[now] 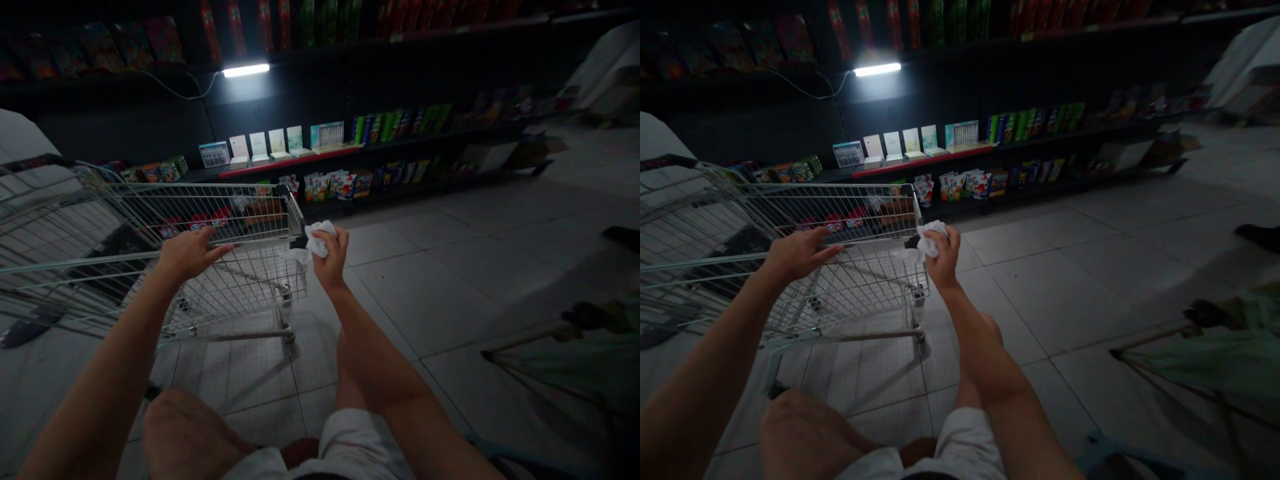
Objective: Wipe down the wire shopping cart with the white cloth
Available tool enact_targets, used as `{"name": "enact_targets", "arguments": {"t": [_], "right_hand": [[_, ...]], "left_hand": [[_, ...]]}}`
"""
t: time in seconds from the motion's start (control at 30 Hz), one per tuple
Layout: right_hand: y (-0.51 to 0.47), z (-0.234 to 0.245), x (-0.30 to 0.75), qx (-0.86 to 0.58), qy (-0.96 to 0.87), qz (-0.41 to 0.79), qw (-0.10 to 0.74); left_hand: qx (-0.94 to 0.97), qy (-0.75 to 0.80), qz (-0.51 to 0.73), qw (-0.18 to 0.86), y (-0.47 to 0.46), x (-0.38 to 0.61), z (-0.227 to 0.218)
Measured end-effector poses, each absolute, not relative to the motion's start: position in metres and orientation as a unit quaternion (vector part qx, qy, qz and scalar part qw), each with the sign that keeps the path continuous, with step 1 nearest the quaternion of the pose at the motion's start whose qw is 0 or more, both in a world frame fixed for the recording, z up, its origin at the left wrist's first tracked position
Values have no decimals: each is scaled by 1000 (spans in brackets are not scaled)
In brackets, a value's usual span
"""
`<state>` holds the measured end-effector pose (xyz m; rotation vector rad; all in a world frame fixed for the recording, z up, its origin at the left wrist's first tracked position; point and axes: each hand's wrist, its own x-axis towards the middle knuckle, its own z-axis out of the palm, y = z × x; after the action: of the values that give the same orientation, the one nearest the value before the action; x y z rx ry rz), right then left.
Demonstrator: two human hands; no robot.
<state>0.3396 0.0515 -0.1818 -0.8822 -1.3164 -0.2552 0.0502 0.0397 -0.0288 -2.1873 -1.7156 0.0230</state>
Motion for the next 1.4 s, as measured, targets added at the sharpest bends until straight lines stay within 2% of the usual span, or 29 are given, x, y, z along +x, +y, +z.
{"name": "enact_targets", "arguments": {"t": [0.07,0.13,0.27,0.33,0.43,0.5,0.67,0.8,0.93,1.03,1.13,1.3,1.4], "right_hand": [[56,-188,326,-402,-579,-96,703],[56,-214,312,-426,-580,-88,689],[46,-260,304,-432,-679,-83,587],[43,-257,307,-424,-680,-76,593],[47,-234,306,-427,-610,-70,664],[51,-230,299,-425,-595,-74,678],[45,-282,280,-471,-660,-109,575],[38,-313,288,-510,-673,-43,534],[43,-313,297,-552,-667,65,496],[43,-312,288,-564,-625,63,536],[32,-319,266,-517,-629,58,578],[14,-333,246,-502,-720,65,476],[14,-328,250,-512,-729,68,449]], "left_hand": [[-819,-543,-9,188,41,77,-34],[-845,-501,-22,185,42,109,-41],[-854,-494,-30,160,45,151,-56],[-843,-511,-36,164,46,155,-61],[-837,-518,-42,170,46,148,-65],[-836,-519,-47,170,44,142,-65],[-834,-523,-46,170,40,131,-64],[-834,-521,-35,177,39,122,-62],[-833,-525,-30,174,36,112,-60],[-832,-527,-28,171,33,107,-60],[-831,-527,-32,174,31,104,-61],[-831,-527,-33,173,29,102,-62],[-833,-523,-38,176,27,101,-62]]}}
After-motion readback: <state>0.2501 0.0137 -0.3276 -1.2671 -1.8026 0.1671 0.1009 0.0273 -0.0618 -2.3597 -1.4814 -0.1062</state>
